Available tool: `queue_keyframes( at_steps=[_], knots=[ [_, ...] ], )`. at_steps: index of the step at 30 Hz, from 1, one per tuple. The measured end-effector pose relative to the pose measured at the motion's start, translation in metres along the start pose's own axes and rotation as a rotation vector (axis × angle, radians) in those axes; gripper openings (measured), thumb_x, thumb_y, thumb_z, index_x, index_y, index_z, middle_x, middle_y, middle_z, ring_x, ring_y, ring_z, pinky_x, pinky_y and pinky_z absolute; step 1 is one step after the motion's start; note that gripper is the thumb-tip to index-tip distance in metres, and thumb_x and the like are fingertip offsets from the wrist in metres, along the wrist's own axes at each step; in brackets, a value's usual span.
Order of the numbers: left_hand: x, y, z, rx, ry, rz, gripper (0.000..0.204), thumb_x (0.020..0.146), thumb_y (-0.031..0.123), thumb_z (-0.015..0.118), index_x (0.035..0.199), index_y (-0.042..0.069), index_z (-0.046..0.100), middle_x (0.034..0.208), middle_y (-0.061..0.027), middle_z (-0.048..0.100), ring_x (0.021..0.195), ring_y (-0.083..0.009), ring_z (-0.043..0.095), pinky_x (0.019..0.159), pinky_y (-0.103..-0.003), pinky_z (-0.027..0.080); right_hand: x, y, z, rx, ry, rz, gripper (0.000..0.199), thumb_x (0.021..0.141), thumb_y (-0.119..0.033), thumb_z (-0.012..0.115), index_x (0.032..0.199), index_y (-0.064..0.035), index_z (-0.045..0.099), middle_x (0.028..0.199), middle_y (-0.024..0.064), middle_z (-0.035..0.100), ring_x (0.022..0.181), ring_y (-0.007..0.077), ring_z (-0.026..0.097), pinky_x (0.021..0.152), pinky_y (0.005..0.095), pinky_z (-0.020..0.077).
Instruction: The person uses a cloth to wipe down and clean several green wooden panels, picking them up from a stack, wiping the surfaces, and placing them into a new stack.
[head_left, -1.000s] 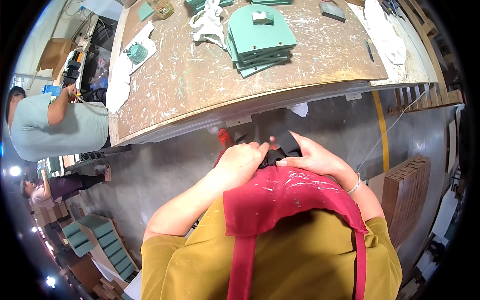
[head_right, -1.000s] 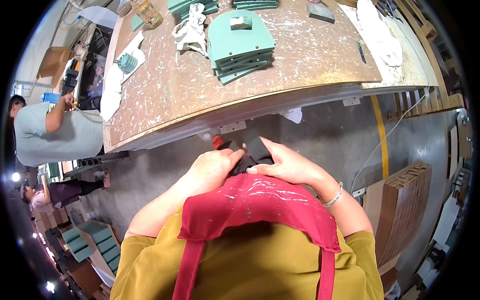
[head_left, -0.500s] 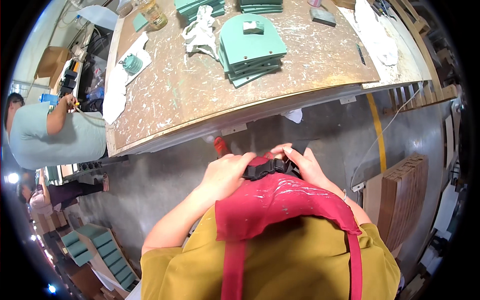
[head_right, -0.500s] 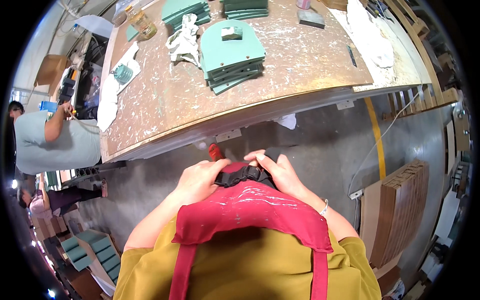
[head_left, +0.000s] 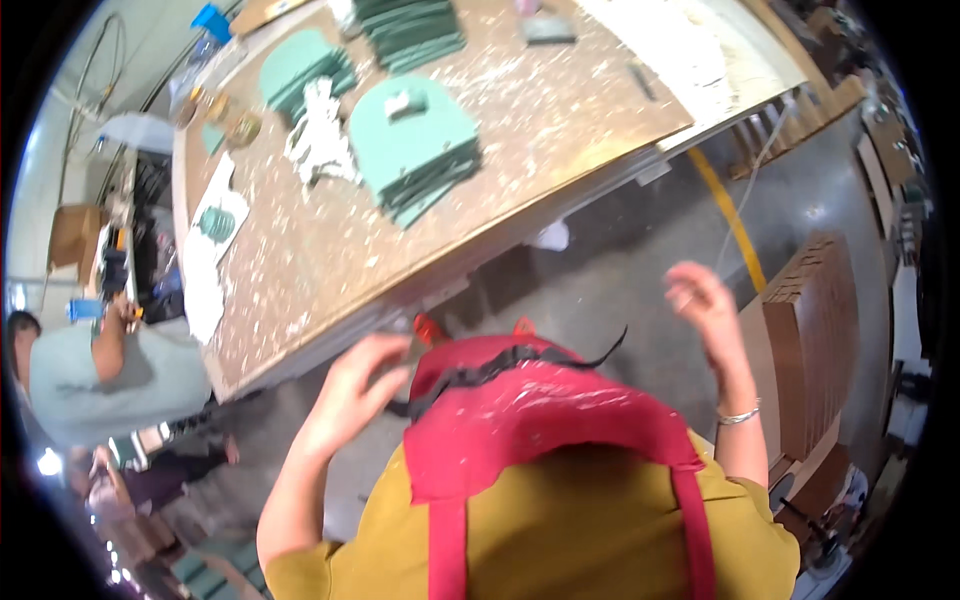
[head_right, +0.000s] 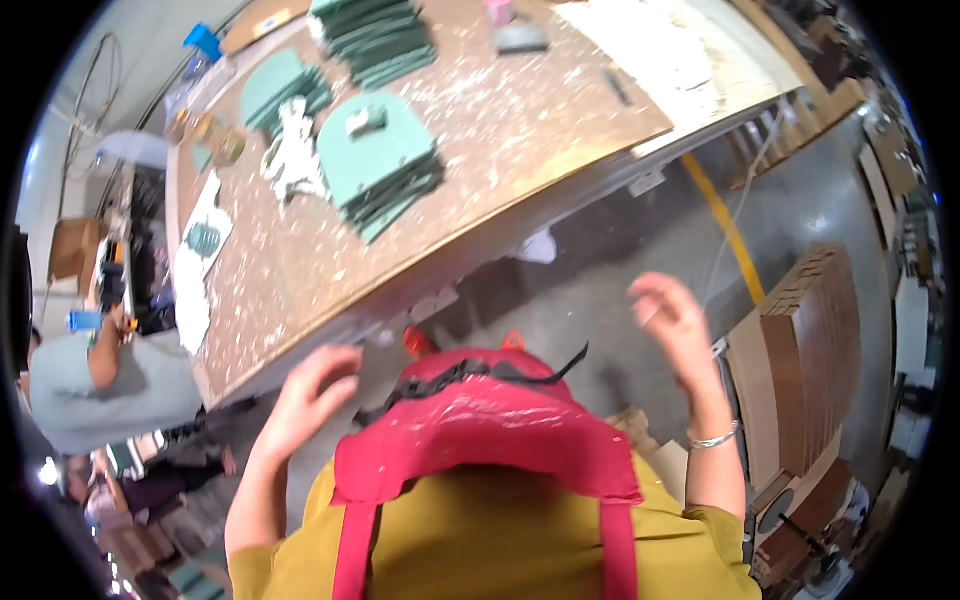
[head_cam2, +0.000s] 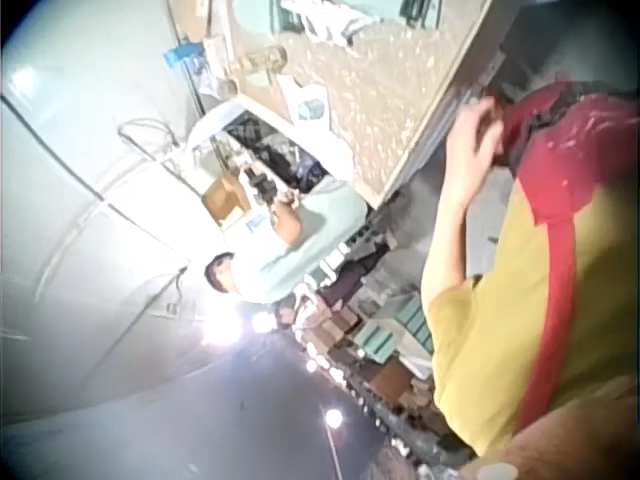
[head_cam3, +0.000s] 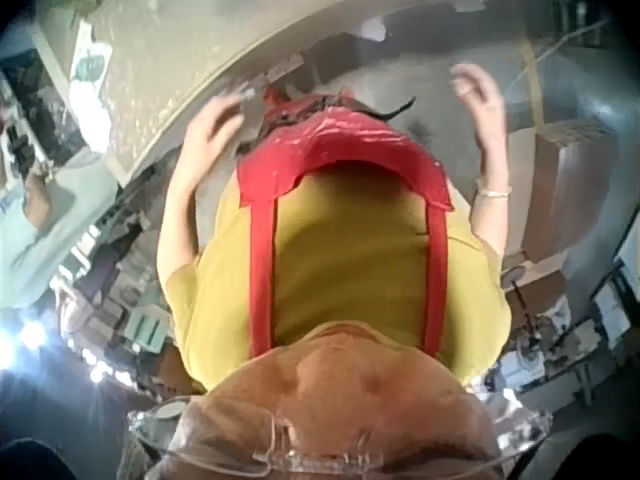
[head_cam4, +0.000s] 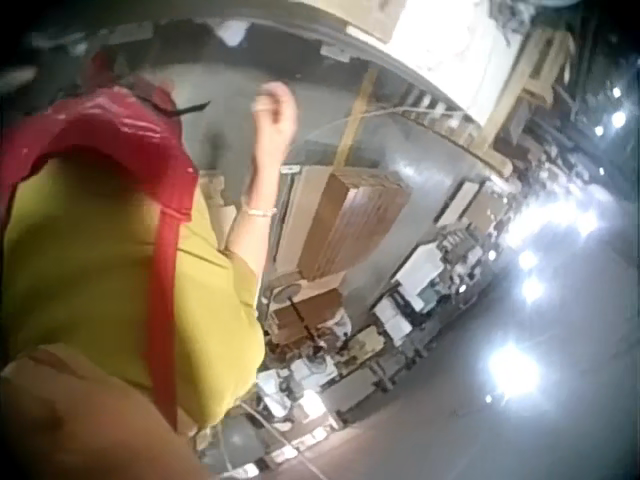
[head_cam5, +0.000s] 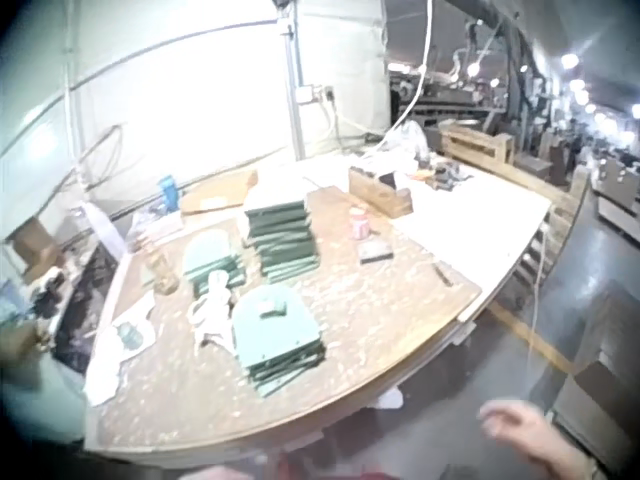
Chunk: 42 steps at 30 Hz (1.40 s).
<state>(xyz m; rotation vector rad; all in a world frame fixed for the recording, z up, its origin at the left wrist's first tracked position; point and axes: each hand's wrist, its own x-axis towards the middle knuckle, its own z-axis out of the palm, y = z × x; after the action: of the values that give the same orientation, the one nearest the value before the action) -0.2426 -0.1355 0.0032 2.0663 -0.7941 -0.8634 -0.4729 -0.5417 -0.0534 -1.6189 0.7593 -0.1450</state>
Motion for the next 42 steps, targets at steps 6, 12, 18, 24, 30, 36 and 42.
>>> queue_keyframes(
  at_steps=[6,12,18,24,30,36,42],
  knots=[
    [0.012,0.000,0.044,0.304,-0.091,0.307,0.026,0.091,0.015,0.067,0.115,0.006,0.066,0.116,-0.0130,0.064,0.107,-0.0333,0.063,0.091,-0.043,0.053,-0.009,-0.055,0.085,-0.449,-0.319,-0.696,0.030,0.089,-0.014,0.068,0.117,-0.0050,0.067,0.113,0.0123,0.068,0.107,0.0318,0.063,0.093,0.0419,0.0507],
    [0.052,-0.029,0.060,0.076,-0.216,0.233,0.023,0.088,0.011,0.069,0.110,0.004,0.068,0.099,-0.0150,0.068,0.095,-0.0350,0.067,0.085,-0.038,0.054,0.020,-0.010,0.127,-0.330,-0.791,-0.373,0.036,0.097,-0.029,0.062,0.122,-0.0035,0.063,0.124,0.0179,0.063,0.114,0.0336,0.060,0.097,0.0426,0.0483],
    [0.121,-0.097,0.090,-0.171,-0.297,-0.167,0.013,0.094,0.009,0.065,0.103,-0.001,0.068,0.098,-0.0147,0.072,0.092,-0.0245,0.069,0.083,-0.036,0.053,0.031,0.044,0.140,0.167,-0.662,0.109,0.034,0.091,-0.014,0.070,0.121,0.0005,0.065,0.105,0.0113,0.071,0.098,0.0209,0.066,0.085,0.0338,0.0515],
    [0.169,0.001,0.127,-0.024,-0.436,0.140,0.013,0.094,0.009,0.065,0.104,-0.001,0.068,0.098,-0.0148,0.072,0.092,-0.0249,0.069,0.083,-0.036,0.053,0.032,0.067,0.132,0.528,-0.782,0.308,0.046,0.086,-0.006,0.073,0.130,-0.0015,0.062,0.114,0.0087,0.069,0.105,0.0187,0.062,0.088,0.0342,0.0513],
    [0.196,0.061,0.162,0.084,-0.591,0.334,0.013,0.094,0.008,0.065,0.104,0.000,0.068,0.098,-0.0150,0.072,0.093,-0.0253,0.069,0.083,-0.036,0.053,-0.061,0.049,0.061,-0.281,-0.289,-0.108,0.041,0.089,-0.041,0.071,0.099,-0.0020,0.067,0.094,0.0184,0.070,0.091,0.0334,0.067,0.077,0.0448,0.0517],
    [0.202,0.106,0.196,0.135,-0.699,0.473,0.013,0.094,0.008,0.065,0.104,0.000,0.068,0.098,-0.0152,0.071,0.093,-0.0257,0.069,0.083,-0.036,0.053,-0.120,0.091,0.050,-0.060,-0.068,-0.081,0.037,0.094,-0.035,0.066,0.114,-0.0035,0.065,0.093,0.0104,0.069,0.086,0.0231,0.065,0.073,0.0378,0.0499],
    [0.201,0.112,0.199,0.157,-0.705,0.510,0.013,0.094,0.007,0.065,0.105,0.000,0.068,0.098,-0.0153,0.071,0.093,-0.0261,0.069,0.083,-0.036,0.053,-0.146,0.169,0.050,0.456,-0.082,0.208,0.019,0.098,-0.026,0.064,0.105,-0.0089,0.069,0.087,-0.0042,0.068,0.077,0.0061,0.062,0.061,0.0250,0.0479]
  ],
)
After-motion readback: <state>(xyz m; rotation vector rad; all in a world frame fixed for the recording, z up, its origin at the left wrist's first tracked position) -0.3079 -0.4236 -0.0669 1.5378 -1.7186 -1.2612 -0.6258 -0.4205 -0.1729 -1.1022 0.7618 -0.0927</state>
